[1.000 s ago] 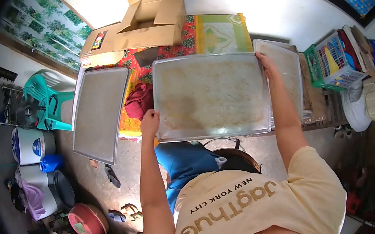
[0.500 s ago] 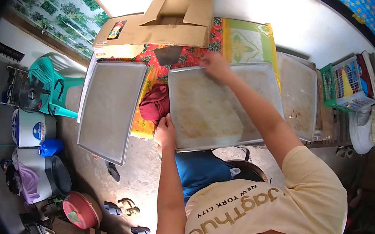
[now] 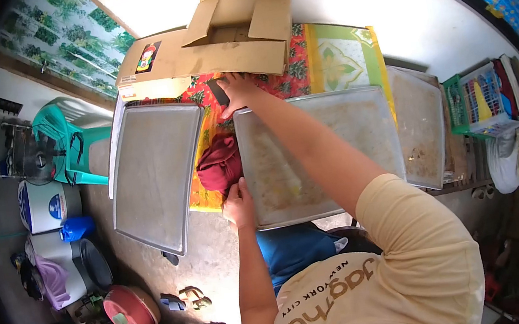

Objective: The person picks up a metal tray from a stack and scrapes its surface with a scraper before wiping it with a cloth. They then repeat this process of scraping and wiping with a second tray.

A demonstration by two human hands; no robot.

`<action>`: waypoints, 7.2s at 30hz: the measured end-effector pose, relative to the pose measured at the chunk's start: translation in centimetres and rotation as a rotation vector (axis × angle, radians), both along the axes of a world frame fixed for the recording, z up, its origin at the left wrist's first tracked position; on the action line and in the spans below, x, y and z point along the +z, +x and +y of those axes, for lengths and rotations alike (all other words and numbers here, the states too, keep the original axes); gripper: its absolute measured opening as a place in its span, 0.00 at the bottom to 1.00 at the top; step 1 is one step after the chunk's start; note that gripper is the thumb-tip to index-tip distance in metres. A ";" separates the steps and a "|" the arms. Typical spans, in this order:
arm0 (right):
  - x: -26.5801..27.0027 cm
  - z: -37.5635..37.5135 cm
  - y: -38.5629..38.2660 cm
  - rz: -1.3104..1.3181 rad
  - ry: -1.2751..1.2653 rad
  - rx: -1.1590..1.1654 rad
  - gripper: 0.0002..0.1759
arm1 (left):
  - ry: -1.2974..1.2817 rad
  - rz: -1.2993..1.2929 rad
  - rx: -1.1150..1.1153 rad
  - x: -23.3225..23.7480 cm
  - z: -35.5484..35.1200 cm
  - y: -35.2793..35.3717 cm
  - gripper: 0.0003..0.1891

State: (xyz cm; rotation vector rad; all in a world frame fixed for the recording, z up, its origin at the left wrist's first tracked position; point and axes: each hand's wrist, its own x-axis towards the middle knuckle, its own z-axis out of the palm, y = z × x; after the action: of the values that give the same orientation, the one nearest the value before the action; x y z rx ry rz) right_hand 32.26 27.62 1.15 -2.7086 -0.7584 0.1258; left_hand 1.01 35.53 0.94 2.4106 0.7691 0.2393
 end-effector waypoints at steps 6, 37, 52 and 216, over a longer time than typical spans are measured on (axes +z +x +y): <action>2.6 -0.3 0.3 0.014 -0.110 0.123 0.54 | 0.030 -0.043 -0.011 -0.8 0.3 -0.2 0.23; 8.5 -7.7 -13.2 -0.441 0.406 0.021 0.15 | 0.053 -0.126 -0.036 -0.4 0.2 -0.1 0.22; -1.6 -30.4 -24.9 -0.034 0.384 -0.754 0.37 | 0.007 0.006 -0.179 -1.7 0.1 -1.9 0.21; 4.2 -12.1 -15.2 -0.335 -0.073 0.002 0.29 | -0.235 0.165 -0.309 -0.2 1.8 -2.9 0.27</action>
State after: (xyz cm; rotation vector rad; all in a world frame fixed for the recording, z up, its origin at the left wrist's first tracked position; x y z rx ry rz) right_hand 17.01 15.51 5.37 -2.8346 -0.8612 -0.3137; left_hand -1.93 37.34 0.72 2.3014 0.4539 -0.1661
